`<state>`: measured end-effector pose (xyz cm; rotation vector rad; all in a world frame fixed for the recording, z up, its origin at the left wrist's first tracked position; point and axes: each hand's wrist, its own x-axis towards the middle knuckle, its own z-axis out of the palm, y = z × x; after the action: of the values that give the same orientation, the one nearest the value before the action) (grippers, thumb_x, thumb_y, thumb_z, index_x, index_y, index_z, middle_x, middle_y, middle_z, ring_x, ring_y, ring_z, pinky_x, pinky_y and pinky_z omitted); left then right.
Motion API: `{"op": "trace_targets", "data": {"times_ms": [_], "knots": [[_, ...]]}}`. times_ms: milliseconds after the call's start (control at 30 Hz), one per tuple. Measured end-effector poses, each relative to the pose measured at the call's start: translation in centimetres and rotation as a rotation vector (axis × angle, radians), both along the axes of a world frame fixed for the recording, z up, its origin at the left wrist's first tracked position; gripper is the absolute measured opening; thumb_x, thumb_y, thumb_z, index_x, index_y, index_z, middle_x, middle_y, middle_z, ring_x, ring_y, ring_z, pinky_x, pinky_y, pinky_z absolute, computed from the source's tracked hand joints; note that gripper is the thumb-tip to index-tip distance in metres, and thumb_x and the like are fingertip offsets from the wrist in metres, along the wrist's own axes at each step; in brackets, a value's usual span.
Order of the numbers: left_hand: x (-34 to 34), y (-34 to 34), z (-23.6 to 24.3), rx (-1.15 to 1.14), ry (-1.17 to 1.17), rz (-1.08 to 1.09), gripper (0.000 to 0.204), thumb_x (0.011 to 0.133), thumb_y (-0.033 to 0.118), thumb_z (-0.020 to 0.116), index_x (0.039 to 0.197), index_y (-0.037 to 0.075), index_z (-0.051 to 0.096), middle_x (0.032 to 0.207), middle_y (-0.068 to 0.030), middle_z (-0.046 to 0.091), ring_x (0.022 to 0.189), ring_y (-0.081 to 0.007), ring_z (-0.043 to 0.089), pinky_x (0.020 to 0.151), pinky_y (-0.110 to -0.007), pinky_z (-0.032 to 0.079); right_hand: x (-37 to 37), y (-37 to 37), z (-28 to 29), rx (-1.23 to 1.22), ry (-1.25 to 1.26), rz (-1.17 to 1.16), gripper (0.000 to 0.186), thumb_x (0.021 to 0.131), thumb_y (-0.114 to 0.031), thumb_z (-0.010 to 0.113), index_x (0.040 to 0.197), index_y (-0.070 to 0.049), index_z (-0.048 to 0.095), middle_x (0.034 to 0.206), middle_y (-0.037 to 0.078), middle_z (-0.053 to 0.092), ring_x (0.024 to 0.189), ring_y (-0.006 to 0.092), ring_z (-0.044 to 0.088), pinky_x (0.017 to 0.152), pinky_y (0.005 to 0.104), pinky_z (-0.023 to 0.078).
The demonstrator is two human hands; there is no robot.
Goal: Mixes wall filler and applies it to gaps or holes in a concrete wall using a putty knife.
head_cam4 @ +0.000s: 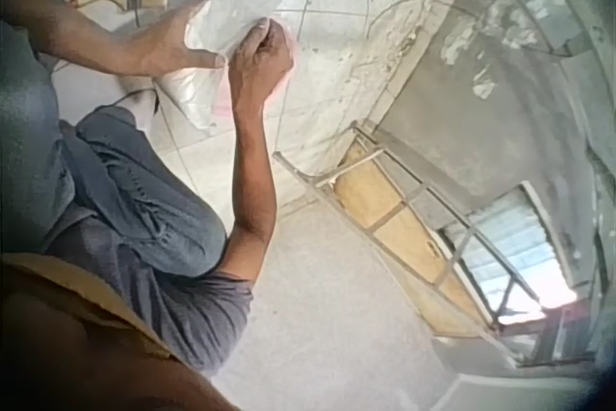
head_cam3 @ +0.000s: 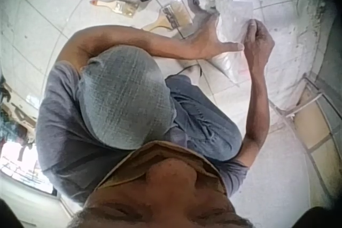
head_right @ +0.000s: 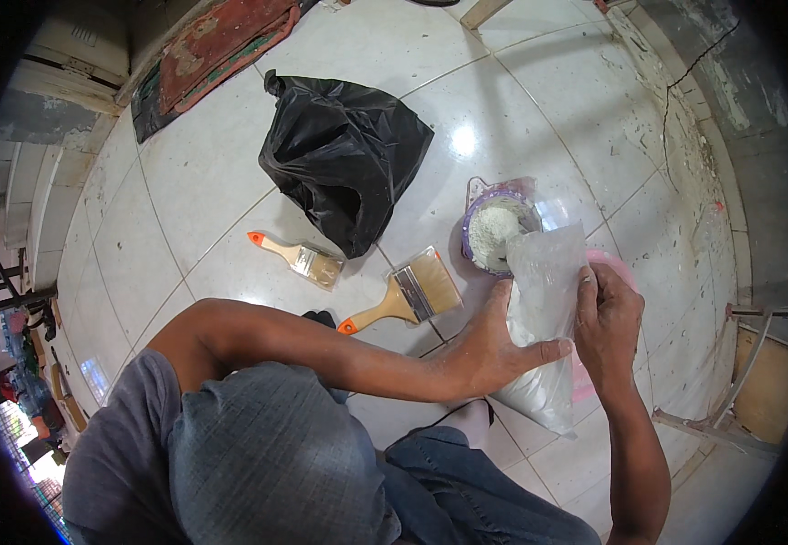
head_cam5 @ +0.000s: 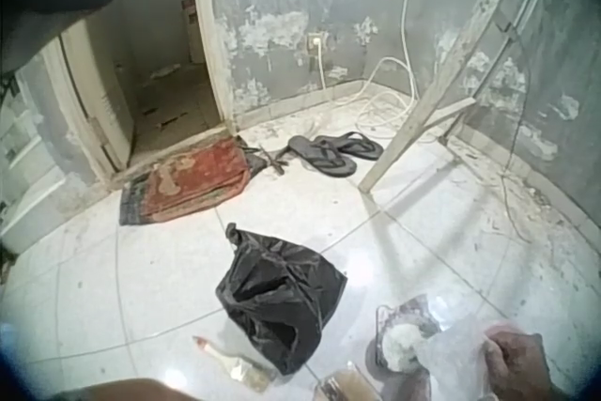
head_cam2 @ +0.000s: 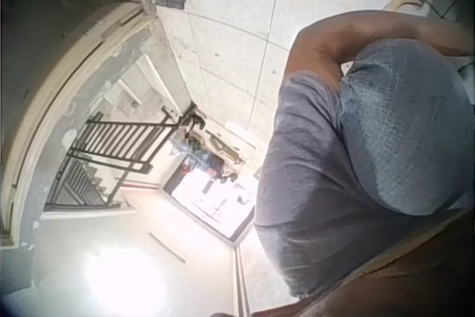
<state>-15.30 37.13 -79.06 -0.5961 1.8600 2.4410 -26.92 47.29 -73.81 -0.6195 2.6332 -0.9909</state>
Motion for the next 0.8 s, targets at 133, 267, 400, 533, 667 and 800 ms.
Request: {"op": "trace_targets", "data": {"times_ms": [133, 267, 400, 533, 667, 800], "knots": [[0.6, -0.3, -0.3, -0.037, 0.004, -0.011, 0.094, 0.074, 0.047, 0.078, 0.132, -0.008, 0.029, 0.122, -0.0258, 0.048, 0.117, -0.0324, 0.050, 0.099, -0.040, 0.040, 0.3, -0.1, 1.2, 0.027, -0.041, -0.005, 0.024, 0.095, -0.011, 0.052, 0.095, 0.009, 0.066, 0.072, 0.011, 0.066, 0.062, 0.0127, 0.058, 0.062, 0.0284, 0.048], [1.8, 0.2, -1.6, -0.119, 0.021, -0.020, 0.096, 0.073, 0.047, 0.079, 0.133, -0.007, 0.028, 0.120, -0.0263, 0.049, 0.115, -0.0334, 0.053, 0.098, -0.041, 0.041, 0.7, 0.3, 0.8, 0.010, -0.141, 0.032, 0.022, 0.094, -0.010, 0.051, 0.095, 0.007, 0.065, 0.072, 0.007, 0.064, 0.060, 0.0107, 0.056, 0.058, 0.0270, 0.047], [2.6, 0.3, -2.5, -0.150, -0.007, -0.082, 0.100, 0.071, 0.049, 0.080, 0.134, -0.009, 0.027, 0.122, -0.0291, 0.050, 0.116, -0.0368, 0.053, 0.098, -0.042, 0.041, 0.8, 0.8, -1.3, -0.053, -0.393, -0.087, 0.024, 0.094, -0.015, 0.052, 0.094, 0.006, 0.065, 0.073, 0.004, 0.061, 0.056, 0.0110, 0.055, 0.053, 0.0271, 0.045], [3.3, 0.1, -3.7, -0.292, 0.005, -0.184, 0.106, 0.069, 0.051, 0.080, 0.136, -0.010, 0.025, 0.125, -0.0341, 0.047, 0.119, -0.0441, 0.049, 0.100, -0.045, 0.040, 0.6, -1.0, -1.2, 0.061, -0.529, -0.160, 0.027, 0.093, -0.022, 0.058, 0.093, 0.004, 0.067, 0.071, 0.005, 0.062, 0.056, 0.0115, 0.055, 0.051, 0.0297, 0.044], [3.6, -0.2, -5.0, -0.315, 0.005, -0.281, 0.106, 0.069, 0.051, 0.080, 0.136, -0.010, 0.025, 0.125, -0.0348, 0.046, 0.119, -0.0454, 0.049, 0.101, -0.046, 0.039, 0.6, -0.2, -2.6, 0.134, -0.457, -0.037, 0.023, 0.092, -0.019, 0.060, 0.092, 0.003, 0.068, 0.069, 0.007, 0.064, 0.058, 0.0117, 0.056, 0.055, 0.0301, 0.045], [3.8, -0.4, -5.4, -0.344, 0.027, -0.238, 0.104, 0.070, 0.051, 0.080, 0.135, -0.010, 0.026, 0.126, -0.0339, 0.046, 0.120, -0.0441, 0.048, 0.101, -0.045, 0.039, 1.0, 0.3, -2.8, 0.079, -0.340, -0.005, 0.021, 0.093, -0.016, 0.059, 0.092, 0.003, 0.068, 0.069, 0.007, 0.065, 0.059, 0.0117, 0.056, 0.057, 0.0296, 0.045]]}}
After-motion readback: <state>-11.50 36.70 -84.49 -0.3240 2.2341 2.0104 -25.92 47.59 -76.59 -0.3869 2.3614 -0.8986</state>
